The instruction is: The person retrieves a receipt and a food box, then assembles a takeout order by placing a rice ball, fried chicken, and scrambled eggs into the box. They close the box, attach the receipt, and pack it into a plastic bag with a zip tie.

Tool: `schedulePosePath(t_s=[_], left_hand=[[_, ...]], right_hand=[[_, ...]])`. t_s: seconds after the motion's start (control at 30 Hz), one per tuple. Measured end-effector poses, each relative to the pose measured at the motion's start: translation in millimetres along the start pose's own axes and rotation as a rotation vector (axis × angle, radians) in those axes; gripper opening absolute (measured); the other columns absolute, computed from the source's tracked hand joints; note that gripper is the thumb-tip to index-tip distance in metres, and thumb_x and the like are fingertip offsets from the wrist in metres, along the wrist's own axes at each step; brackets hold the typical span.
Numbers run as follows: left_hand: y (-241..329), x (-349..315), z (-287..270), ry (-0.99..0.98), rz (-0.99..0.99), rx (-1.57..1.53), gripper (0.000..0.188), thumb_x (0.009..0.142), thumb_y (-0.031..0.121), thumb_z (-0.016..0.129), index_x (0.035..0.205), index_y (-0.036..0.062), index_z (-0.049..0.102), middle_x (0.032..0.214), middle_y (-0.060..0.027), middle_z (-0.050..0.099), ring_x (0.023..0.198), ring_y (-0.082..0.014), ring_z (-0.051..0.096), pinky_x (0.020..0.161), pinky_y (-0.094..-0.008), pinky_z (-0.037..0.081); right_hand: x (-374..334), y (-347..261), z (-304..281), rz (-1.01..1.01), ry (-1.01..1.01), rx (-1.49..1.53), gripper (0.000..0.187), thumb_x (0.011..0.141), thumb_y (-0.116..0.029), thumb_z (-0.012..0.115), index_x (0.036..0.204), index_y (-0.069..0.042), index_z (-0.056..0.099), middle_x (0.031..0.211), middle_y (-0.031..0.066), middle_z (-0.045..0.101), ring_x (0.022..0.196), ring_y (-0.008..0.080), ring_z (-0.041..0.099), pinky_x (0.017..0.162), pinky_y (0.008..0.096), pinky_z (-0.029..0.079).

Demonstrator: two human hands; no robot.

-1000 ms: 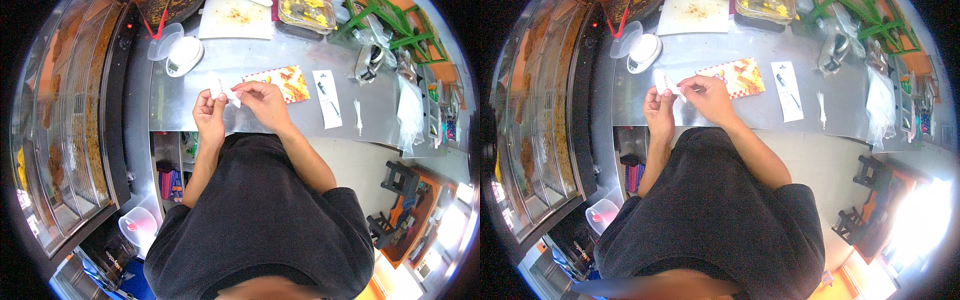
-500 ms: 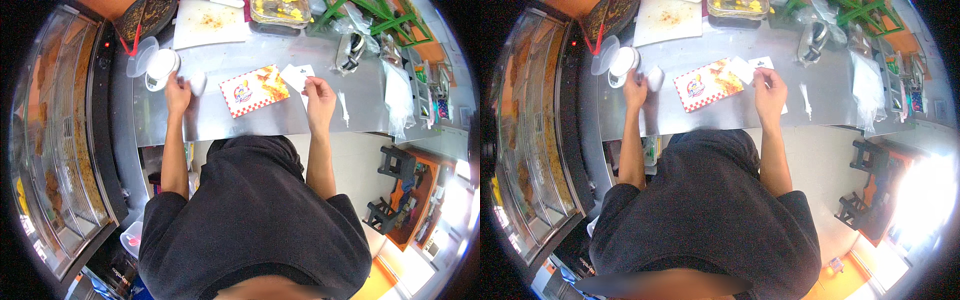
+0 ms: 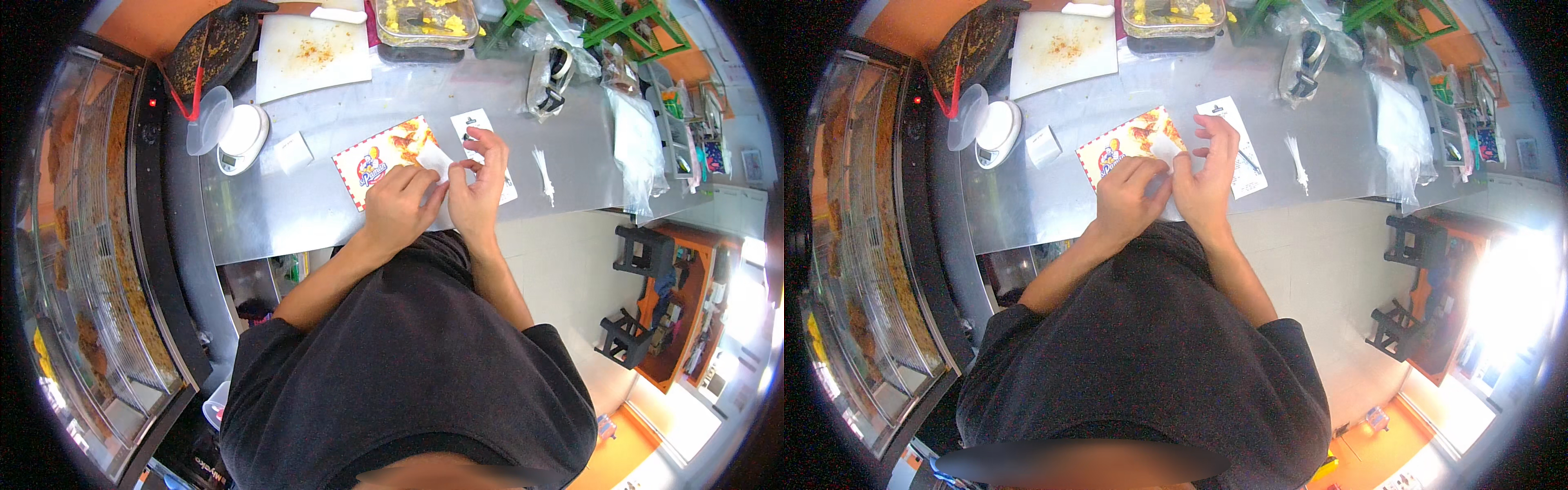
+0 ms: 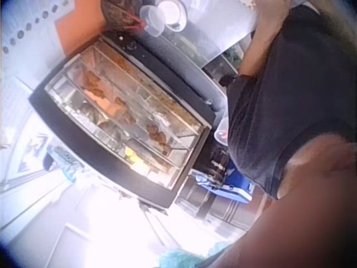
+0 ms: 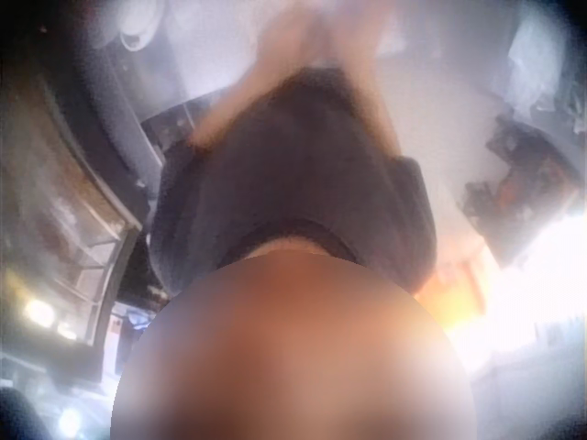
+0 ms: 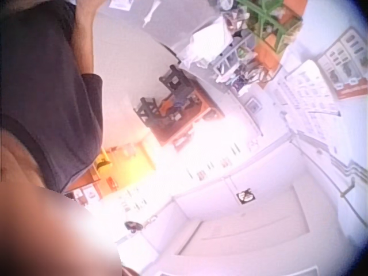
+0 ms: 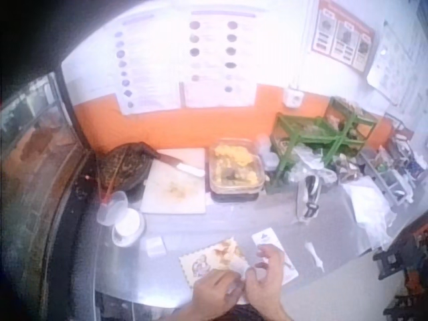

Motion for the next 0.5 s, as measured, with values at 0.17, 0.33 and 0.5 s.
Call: schedulePosePath(t_s=[0.17, 0.33, 0.5], left_hand=[[-4.9, -3.5, 5.8, 0.071, -0.348, -0.324, 0.014, 0.083, 0.008, 0.081, 0.092, 0.0021, 0.073, 0.082, -0.006, 0.073, 0.068, -0.0182, 0.068, 0.064, -0.0293, 0.053], [-26.2, -10.0, 0.5, -0.004, -0.981, -1.098, 0.012, 0.091, 0.013, 0.078, 0.096, 0.0029, 0.073, 0.083, -0.0009, 0.071, 0.064, -0.0063, 0.058, 0.057, -0.0207, 0.043], [-37.7, -17.4, 5.4, 0.041, -1.207, -1.181, 0.015, 0.091, 0.014, 0.078, 0.101, 0.0037, 0.074, 0.085, -0.0021, 0.073, 0.061, -0.0051, 0.054, 0.052, -0.0198, 0.037]], right_hand=[[-2.3, 4.8, 4.2, 0.127, -0.147, 0.337, 0.045, 0.09, -0.002, 0.066, 0.133, -0.004, 0.053, 0.14, 0.0113, 0.049, 0.117, 0.0202, 0.055, 0.087, 0.0317, 0.052], [13.1, 22.9, -7.3, 0.517, -0.305, 0.542, 0.037, 0.097, -0.011, 0.068, 0.131, -0.002, 0.057, 0.126, 0.0079, 0.061, 0.111, 0.0136, 0.06, 0.086, 0.0295, 0.051], [30.1, 38.7, -5.1, 0.538, -0.386, 0.473, 0.019, 0.095, -0.008, 0.072, 0.113, -0.003, 0.066, 0.095, 0.0029, 0.072, 0.085, 0.008, 0.065, 0.076, 0.0243, 0.05]])
Point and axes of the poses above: each hand's wrist, its own x-axis towards the middle knuckle, its own z-axis out of the palm, y = z × x, the point moved 1 cm from there along x, towards the middle knuckle
